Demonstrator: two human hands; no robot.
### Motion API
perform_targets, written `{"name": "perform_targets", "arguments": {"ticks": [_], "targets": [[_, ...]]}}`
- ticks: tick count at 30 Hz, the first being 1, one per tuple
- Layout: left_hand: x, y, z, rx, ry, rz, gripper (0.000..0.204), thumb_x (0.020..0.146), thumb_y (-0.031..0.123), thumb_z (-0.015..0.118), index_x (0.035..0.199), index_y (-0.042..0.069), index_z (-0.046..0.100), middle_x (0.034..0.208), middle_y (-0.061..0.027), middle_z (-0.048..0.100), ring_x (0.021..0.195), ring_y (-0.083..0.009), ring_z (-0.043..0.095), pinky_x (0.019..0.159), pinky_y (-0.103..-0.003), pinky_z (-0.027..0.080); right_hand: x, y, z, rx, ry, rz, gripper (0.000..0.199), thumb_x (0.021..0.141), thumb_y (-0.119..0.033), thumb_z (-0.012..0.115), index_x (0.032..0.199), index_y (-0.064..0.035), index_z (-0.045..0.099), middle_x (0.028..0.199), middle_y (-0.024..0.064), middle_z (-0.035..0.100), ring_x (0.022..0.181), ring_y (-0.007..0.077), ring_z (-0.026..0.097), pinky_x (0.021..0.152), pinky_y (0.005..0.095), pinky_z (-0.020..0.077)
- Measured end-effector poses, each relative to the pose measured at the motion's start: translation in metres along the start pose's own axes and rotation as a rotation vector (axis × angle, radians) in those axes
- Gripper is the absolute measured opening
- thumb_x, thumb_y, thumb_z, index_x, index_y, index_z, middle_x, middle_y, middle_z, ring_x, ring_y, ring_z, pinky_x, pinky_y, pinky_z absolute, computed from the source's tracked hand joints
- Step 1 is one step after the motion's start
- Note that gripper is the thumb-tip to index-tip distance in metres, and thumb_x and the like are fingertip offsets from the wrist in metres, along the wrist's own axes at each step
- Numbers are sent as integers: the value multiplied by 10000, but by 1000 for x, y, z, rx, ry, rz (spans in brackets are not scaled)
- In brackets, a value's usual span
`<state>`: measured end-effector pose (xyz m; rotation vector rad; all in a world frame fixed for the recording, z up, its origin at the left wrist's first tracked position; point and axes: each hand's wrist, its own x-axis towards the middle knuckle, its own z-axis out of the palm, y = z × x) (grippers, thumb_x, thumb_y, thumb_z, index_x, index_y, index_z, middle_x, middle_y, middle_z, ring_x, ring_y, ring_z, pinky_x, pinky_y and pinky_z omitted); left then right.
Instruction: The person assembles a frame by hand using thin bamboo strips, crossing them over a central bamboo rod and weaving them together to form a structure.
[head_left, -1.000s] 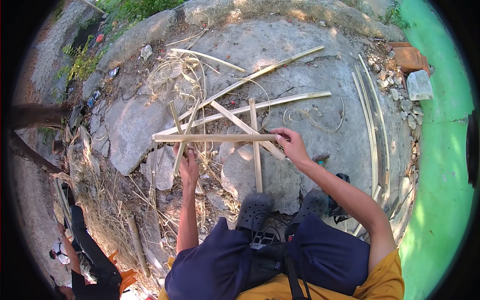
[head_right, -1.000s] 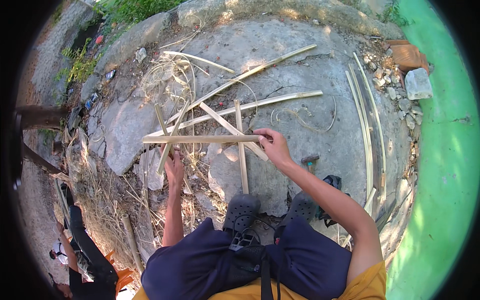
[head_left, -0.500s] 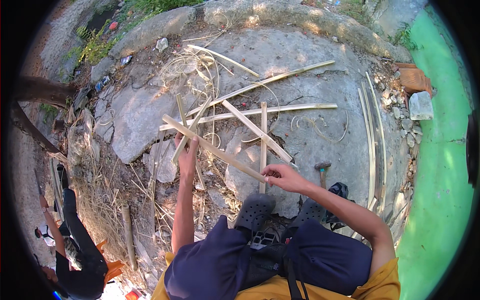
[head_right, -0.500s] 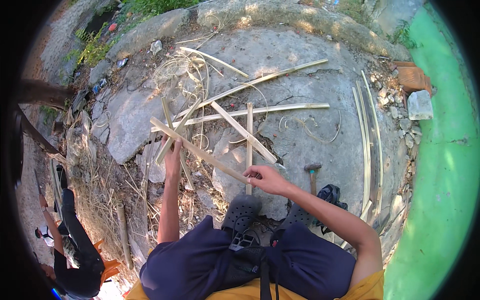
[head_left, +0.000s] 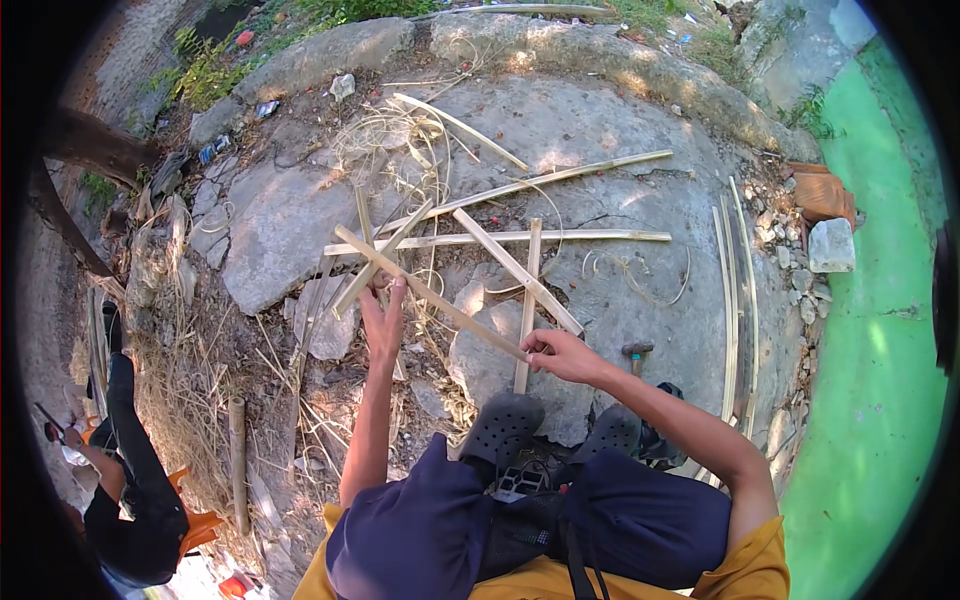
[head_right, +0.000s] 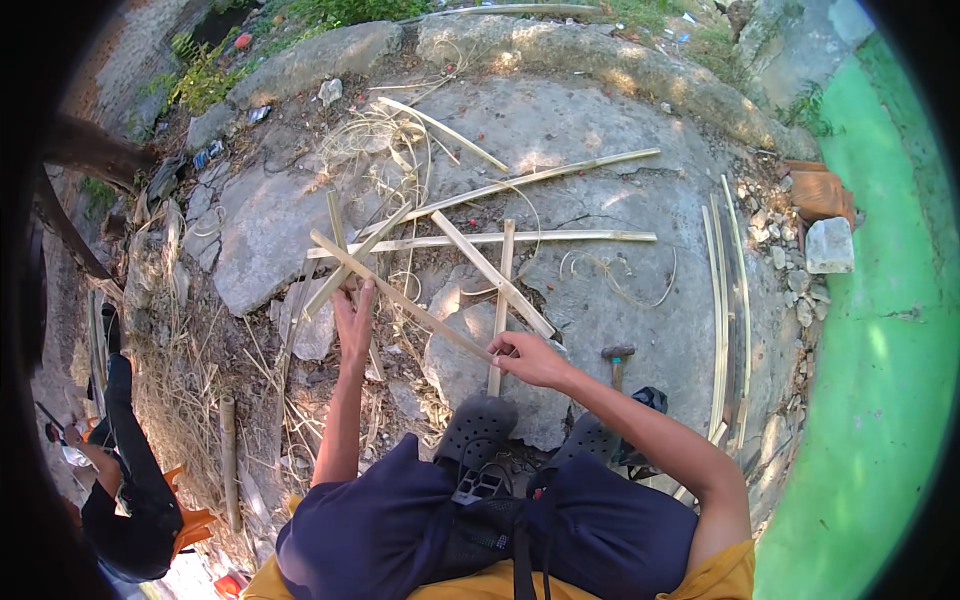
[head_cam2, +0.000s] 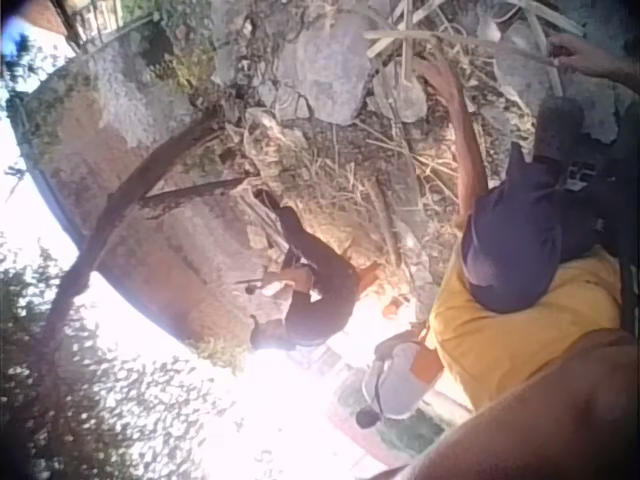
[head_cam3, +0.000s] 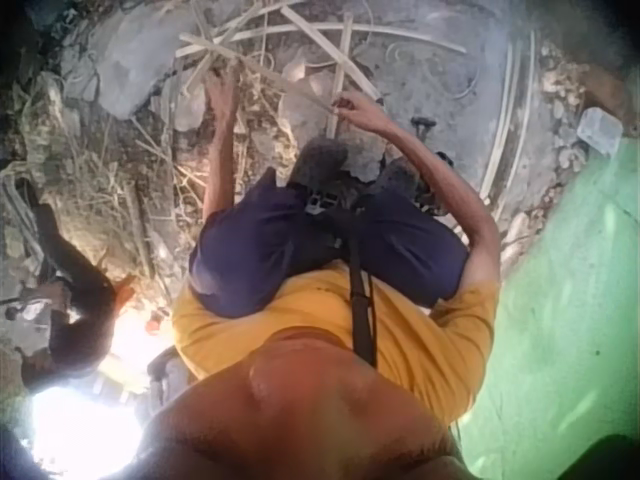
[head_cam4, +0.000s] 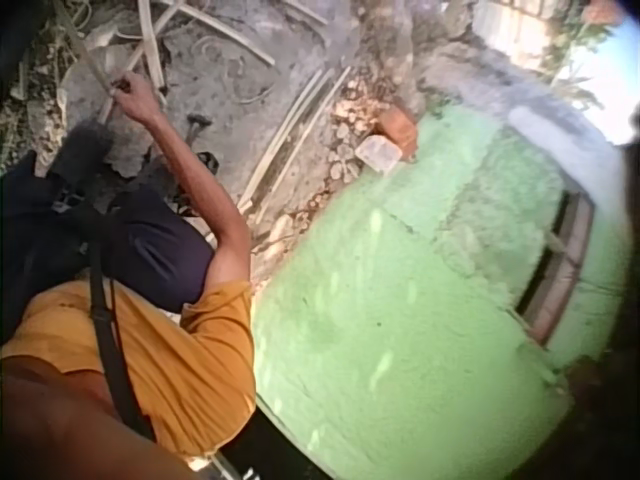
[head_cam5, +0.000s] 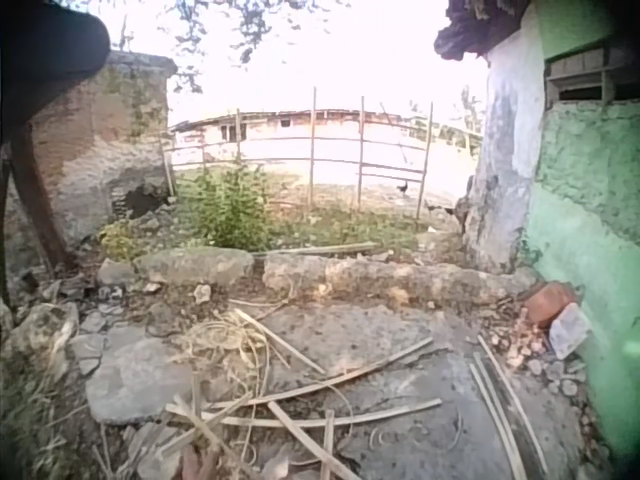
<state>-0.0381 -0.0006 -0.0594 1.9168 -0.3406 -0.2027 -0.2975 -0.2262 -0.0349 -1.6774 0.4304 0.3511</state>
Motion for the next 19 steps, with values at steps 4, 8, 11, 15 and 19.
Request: {"name": "perform_targets", "arguments": {"ticks": [4, 8, 11, 15, 19], "targets": [[-2, 0, -2, 99, -69, 82, 395, 986, 384, 663, 1065, -3, 667, 1217, -127, 526, 1144, -252, 500, 995, -390, 417, -1, -1, 7, 61, -18, 71, 216, 955, -120, 637, 1133, 3, 640, 904, 71, 674, 823, 161, 670, 732, 343, 527], [-7, 4, 8, 66, 1, -11, 375, 980, 357, 681, 991, -13, 741, 1292, -139, 521, 1192, -275, 499, 1011, -400, 406, -3, -1, 11, 27, -54, 15, 206, 953, -129, 640, 1114, 0, 643, 906, 72, 671, 847, 160, 670, 731, 347, 523], [-5, 1, 7, -27, -24, -51, 365, 975, 356, 698, 968, -1, 777, 1322, -161, 541, 1273, -276, 480, 1078, -394, 352, -4, -4, 9, -110, -34, 4, 240, 917, -131, 655, 1123, -9, 640, 898, 86, 661, 871, 215, 674, 764, 384, 526], [2, -9, 5, -175, -125, -245, 326, 974, 371, 705, 971, 60, 805, 1422, -194, 539, 1456, -292, 323, 1181, -388, 226, 4, -3, -7, -448, 244, -215, 319, 866, -139, 677, 1166, -41, 634, 977, 113, 651, 962, 294, 650, 854, 451, 507], [3, -9, 16, -227, -99, -256, 321, 965, 381, 716, 990, 76, 814, 1522, -181, 489, 1547, -299, 121, 1195, -410, 192, 17, 13, -47, -637, 658, -54, 520, 811, -248, 726, 1298, -131, 586, 1152, 138, 605, 1137, 308, 575, 973, 492, 438]]}}
